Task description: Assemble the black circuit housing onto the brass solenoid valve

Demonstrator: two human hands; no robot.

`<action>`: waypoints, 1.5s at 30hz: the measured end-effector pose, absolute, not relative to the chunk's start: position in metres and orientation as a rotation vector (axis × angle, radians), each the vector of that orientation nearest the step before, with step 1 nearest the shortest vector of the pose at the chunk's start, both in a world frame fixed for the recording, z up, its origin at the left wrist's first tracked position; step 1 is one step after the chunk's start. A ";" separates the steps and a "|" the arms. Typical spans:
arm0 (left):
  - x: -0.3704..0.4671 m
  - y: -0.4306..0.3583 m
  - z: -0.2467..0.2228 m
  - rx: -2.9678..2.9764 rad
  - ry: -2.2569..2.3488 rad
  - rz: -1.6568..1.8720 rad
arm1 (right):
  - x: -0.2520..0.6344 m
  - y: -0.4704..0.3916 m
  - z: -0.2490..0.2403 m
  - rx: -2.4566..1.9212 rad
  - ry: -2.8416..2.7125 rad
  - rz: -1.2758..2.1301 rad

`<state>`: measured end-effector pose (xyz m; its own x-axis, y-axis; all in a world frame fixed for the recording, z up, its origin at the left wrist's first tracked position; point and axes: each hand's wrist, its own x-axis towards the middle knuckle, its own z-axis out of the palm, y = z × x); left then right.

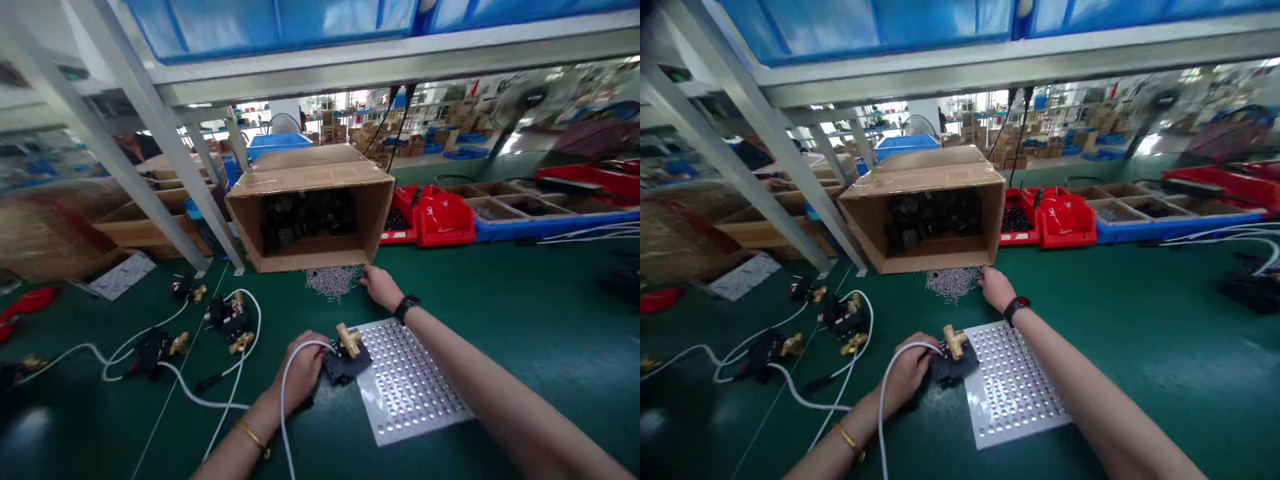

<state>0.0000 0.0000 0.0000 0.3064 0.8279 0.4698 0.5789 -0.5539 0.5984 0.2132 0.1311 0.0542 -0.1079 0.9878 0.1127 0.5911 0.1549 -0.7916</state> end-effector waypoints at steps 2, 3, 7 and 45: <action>-0.001 -0.003 -0.002 2.249 1.264 1.115 | 0.222 0.100 0.052 -1.473 -1.810 0.837; -0.001 -0.004 -0.003 2.242 1.262 1.119 | 0.227 0.084 0.050 -1.458 -1.815 0.880; -0.003 -0.006 -0.001 2.221 1.252 1.115 | 0.237 0.022 0.039 -1.417 -1.785 1.140; -0.001 -0.033 0.012 2.225 1.342 0.849 | 0.234 -0.031 0.000 -1.255 -2.052 0.545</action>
